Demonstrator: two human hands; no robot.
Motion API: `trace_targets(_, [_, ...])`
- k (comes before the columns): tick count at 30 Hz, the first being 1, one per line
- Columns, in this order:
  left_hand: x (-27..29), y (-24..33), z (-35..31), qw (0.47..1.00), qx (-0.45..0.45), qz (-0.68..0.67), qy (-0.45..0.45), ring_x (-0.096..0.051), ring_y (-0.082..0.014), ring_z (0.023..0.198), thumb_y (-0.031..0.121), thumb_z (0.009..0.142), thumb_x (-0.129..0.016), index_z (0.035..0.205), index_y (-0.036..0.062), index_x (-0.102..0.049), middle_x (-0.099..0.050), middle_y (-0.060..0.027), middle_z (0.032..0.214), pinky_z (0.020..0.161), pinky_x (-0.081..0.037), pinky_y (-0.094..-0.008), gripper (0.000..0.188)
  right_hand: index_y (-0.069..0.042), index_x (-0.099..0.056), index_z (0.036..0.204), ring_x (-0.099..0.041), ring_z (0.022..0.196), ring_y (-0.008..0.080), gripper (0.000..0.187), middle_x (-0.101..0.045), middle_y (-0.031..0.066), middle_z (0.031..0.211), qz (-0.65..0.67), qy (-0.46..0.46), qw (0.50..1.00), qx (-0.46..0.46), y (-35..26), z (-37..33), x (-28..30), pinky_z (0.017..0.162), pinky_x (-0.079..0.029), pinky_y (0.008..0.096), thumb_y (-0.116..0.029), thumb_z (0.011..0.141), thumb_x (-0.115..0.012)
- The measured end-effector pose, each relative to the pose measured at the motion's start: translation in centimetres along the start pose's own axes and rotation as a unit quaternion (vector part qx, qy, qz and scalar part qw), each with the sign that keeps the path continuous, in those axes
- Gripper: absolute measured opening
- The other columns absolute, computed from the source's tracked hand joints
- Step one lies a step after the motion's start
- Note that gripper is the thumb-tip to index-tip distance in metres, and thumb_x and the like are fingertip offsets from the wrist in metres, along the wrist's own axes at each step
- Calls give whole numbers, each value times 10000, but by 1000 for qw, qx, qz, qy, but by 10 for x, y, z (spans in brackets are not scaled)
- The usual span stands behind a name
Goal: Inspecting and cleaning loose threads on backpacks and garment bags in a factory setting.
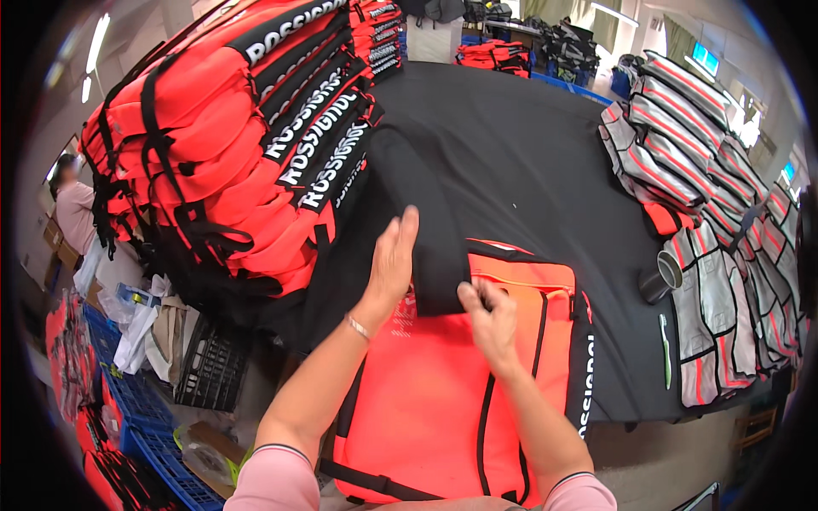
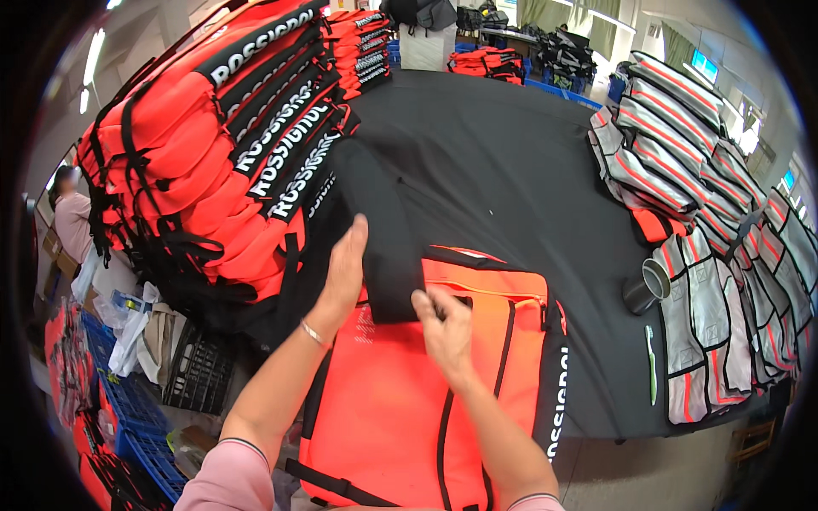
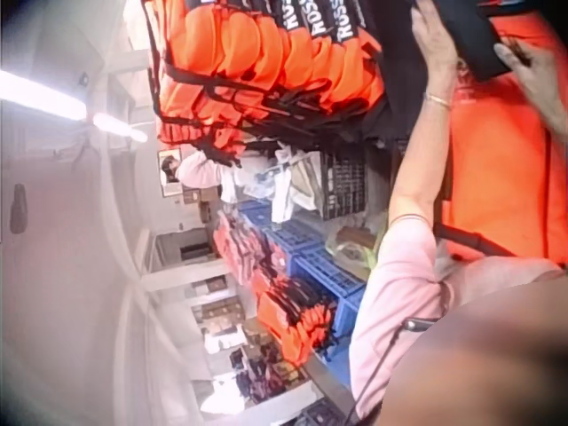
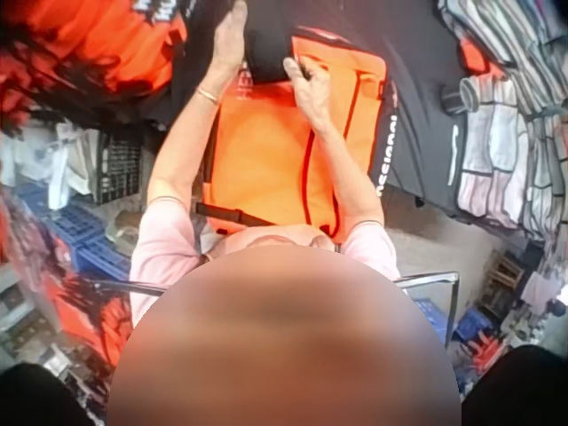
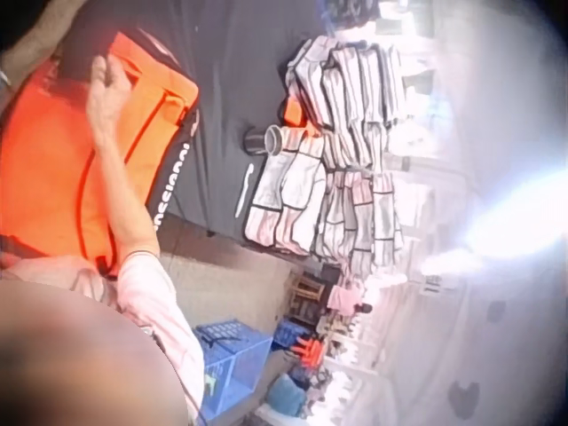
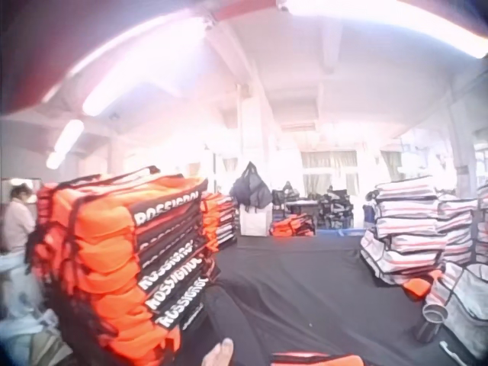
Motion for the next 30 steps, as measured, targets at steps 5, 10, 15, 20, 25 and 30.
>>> trace_targets(5, [-4,66,59,916,133,-372,66,-646,-145,842,213,951,-646,1093,4,-611,-656,-40,1000,774,-554,-296,255,0,-687,1018,-382,622,44,167,-491,-38,717,31,-5,999,-19,15,-45,27,540,-327,239,-134,919,-678])
trace_targets(10, [-52,107,-37,934,149,-232,-229,-607,-89,957,140,925,-668,1283,-11,-554,-647,-23,1100,861,-507,-265,405,-8,-639,1179,-427,650,9,351,-574,-39,819,132,81,985,77,-61,-46,79,585,-359,160,-133,871,-753])
trace_targets(15, [-60,111,-137,878,194,-253,-357,-605,-87,985,155,908,-693,1278,10,-573,-663,3,1078,885,-501,-279,415,-4,-667,949,-478,647,13,109,-574,-52,727,21,32,999,-4,-78,-59,83,585,-392,180,-80,887,-715])
trace_targets(20, [-41,124,-165,938,54,-98,-327,-505,-186,1183,158,769,-811,1124,1,-659,-515,-85,1263,1002,-442,-352,416,-28,-646,784,-535,641,27,123,-608,-32,697,159,-34,981,-103,-44,-85,79,592,-433,201,-74,872,-718])
trace_targets(25, [-40,131,-175,935,-33,-99,-339,-428,-275,1307,121,697,-860,1019,44,-716,-559,-81,1314,1072,-383,-409,361,-40,-620,949,-658,775,173,133,-658,63,940,412,-57,849,-327,27,-129,46,728,-563,306,-95,857,-699])
trace_targets(30, [-37,112,-180,947,-38,-96,-305,-545,-263,1194,118,697,-851,984,54,-737,-673,-49,1052,1009,-441,-372,316,15,-639,1086,-635,786,137,317,-661,67,908,256,-86,904,-331,26,-128,49,683,-521,277,-265,937,-648])
Point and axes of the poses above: each hand's wrist, its own z-axis towards the middle knuckle, its own x-axis out of the back of the hand, y = z × x, the point moved 6 cm from there along z, towards the middle knuckle
